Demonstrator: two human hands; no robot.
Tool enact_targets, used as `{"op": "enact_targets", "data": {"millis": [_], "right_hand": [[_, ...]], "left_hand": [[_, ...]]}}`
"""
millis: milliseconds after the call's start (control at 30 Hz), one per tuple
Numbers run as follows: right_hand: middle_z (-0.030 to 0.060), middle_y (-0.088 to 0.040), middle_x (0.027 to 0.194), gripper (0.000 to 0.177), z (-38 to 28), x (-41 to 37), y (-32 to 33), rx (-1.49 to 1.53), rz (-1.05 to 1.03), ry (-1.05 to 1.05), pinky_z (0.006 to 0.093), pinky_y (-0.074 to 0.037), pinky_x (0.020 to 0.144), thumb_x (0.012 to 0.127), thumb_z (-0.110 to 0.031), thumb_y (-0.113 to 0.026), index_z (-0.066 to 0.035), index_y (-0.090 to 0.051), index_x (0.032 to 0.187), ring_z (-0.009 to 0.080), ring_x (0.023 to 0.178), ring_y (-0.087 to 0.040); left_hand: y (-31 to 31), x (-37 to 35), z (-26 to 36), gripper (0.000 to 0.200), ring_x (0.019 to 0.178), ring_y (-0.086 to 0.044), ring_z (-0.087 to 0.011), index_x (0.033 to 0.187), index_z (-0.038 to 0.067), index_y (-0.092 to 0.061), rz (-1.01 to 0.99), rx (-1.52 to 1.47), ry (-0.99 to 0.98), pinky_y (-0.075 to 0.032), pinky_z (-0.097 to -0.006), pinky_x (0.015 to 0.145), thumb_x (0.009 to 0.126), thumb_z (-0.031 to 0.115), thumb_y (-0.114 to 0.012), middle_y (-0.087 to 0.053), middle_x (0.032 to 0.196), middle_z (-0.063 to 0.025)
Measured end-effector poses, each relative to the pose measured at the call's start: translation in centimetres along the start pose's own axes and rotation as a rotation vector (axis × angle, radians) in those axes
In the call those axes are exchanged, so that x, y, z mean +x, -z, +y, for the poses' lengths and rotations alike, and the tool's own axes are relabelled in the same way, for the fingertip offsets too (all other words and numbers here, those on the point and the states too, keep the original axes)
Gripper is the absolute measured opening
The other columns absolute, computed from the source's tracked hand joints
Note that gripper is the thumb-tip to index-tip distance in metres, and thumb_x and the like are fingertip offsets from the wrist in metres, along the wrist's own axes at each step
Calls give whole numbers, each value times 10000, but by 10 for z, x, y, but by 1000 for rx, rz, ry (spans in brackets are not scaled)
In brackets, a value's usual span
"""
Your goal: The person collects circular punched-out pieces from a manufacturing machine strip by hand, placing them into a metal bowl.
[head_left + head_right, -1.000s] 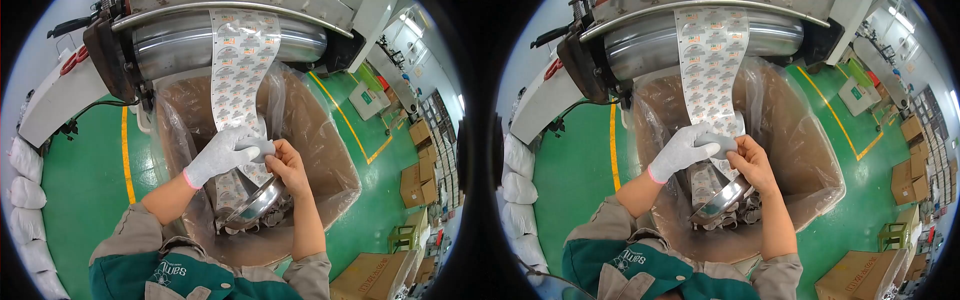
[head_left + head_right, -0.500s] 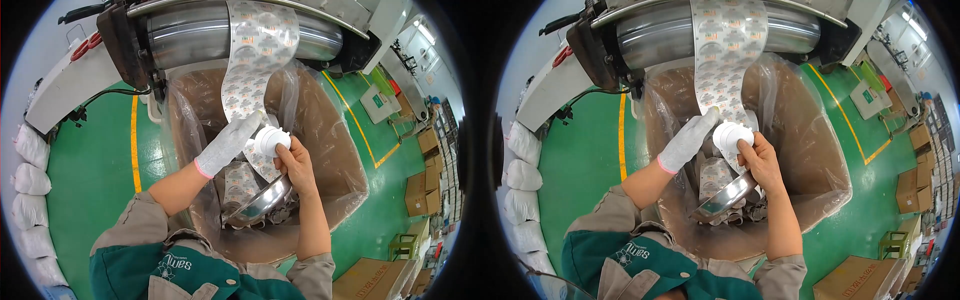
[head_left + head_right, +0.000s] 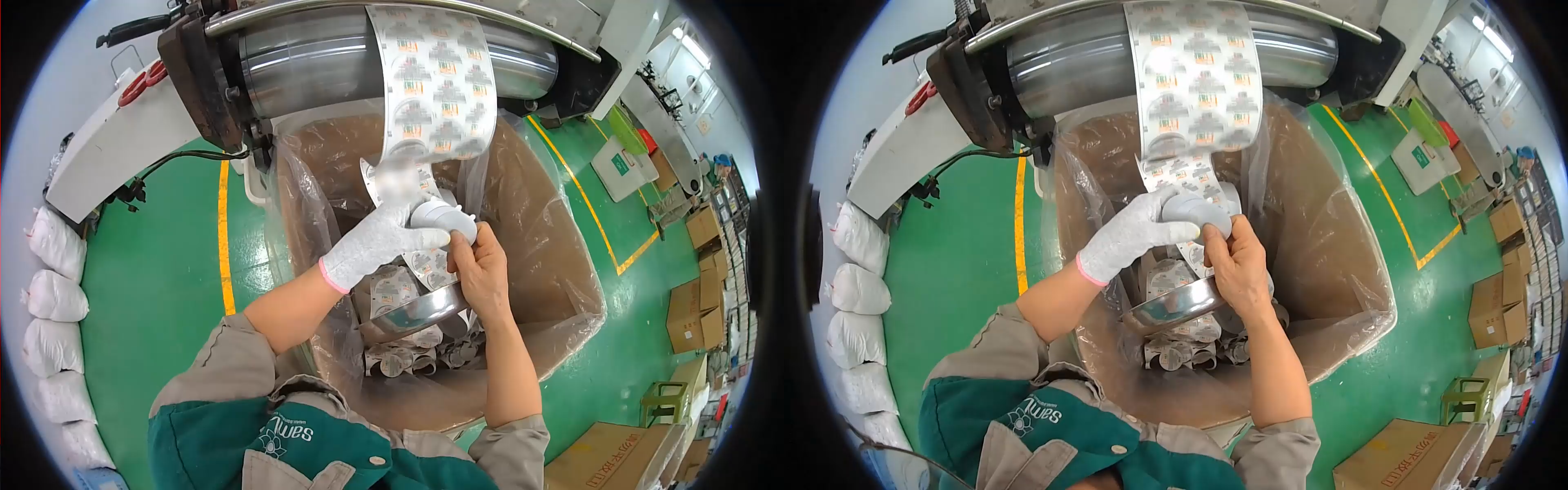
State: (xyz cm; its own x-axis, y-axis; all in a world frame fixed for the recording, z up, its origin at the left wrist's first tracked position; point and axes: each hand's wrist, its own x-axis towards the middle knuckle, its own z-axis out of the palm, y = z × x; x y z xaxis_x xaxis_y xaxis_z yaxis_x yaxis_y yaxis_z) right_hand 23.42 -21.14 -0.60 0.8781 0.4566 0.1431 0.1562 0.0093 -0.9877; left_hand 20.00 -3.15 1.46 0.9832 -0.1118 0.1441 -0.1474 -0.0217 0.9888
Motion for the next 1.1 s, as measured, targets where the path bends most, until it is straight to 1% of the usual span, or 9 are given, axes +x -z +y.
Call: {"op": "enact_targets", "data": {"millis": [67, 333, 433, 567, 833, 900, 967, 1033, 1100], "right_hand": [[-42, -508, 688, 128, 1, 0, -1, -26, 10, 14, 186, -358, 548, 967, -170, -544, -66, -518, 896, 25, 600, -437], [-31, -515, 662, 240, -4, -1, 4, 51, -23, -36, 200, -362, 532, 982, -250, -513, -47, -532, 854, 32, 597, -444], [-28, -512, 653, 231, -10, -3, 6, 67, -21, -104, 200, -354, 530, 984, -240, -510, -50, -535, 855, 34, 594, -435], [-32, -508, 653, 198, -8, -3, 6, 55, -57, 1, 199, -356, 547, 976, -208, -525, -37, -538, 877, 35, 602, -436], [-32, -514, 656, 181, -7, -3, 9, 14, -63, -22, 204, -365, 545, 952, -184, -568, -29, -556, 860, 33, 604, -449], [-33, -524, 654, 143, -24, -10, 11, -59, -75, 59, 201, -376, 542, 921, -143, -606, -25, -577, 845, 32, 607, -466], [-5, -578, 684, 104, -58, -28, 16, -195, -31, 190, 207, -394, 514, 860, -74, -655, -3, -592, 819, 28, 593, -492], [54, -619, 657, 50, -92, -56, 17, -294, 50, 408, 245, -431, 531, 793, -22, -670, -14, -627, 818, 116, 568, -571], [49, -621, 646, 172, -122, -89, 19, -485, 172, 693, 257, -426, 529, 797, -206, -711, -42, -660, 790, 186, 566, -596]], "left_hand": [[-1, 1, -6, 459, 914, -571, -119, 1166, -42, -536, 22, 8, 4, -475, -270, 814, 804, 186, -702, -623, 1014, -78], [-1, 3, -10, 402, 969, -570, -118, 1191, -20, -547, 23, -61, -48, -452, -279, 879, 828, 123, -648, -628, 1067, -55], [-3, -1, -2, 382, 971, -568, -116, 1179, -18, -550, 13, -164, -14, -452, -278, 879, 831, 109, -642, -626, 1057, -47], [-4, -1, -2, 338, 959, -563, -101, 1146, -10, -562, 34, -174, -52, -459, -275, 861, 845, 120, -648, -620, 1044, -36], [-6, -4, 5, 320, 921, -561, -87, 1145, 2, -563, 163, -68, -97, -463, -252, 824, 854, 110, -643, -618, 1026, -27], [-6, -6, 17, 312, 922, -559, -89, 1139, -7, -562, 264, -231, -121, -460, -254, 826, 856, 101, -636, -617, 1025, -29], [-4, -13, 33, 317, 936, -556, -94, 1140, -10, -559, 297, -202, -176, -450, -257, 844, 858, 112, -634, -617, 1028, -32], [-2, -23, 52, 328, 961, -552, -101, 1145, -13, -559, 281, -115, -176, -438, -264, 872, 859, 128, -636, -617, 1041, -39], [0, -29, 56, 336, 976, -549, -107, 1146, -14, -560, 269, -159, -151, -430, -272, 889, 856, 136, -641, -616, 1046, -45]]}}
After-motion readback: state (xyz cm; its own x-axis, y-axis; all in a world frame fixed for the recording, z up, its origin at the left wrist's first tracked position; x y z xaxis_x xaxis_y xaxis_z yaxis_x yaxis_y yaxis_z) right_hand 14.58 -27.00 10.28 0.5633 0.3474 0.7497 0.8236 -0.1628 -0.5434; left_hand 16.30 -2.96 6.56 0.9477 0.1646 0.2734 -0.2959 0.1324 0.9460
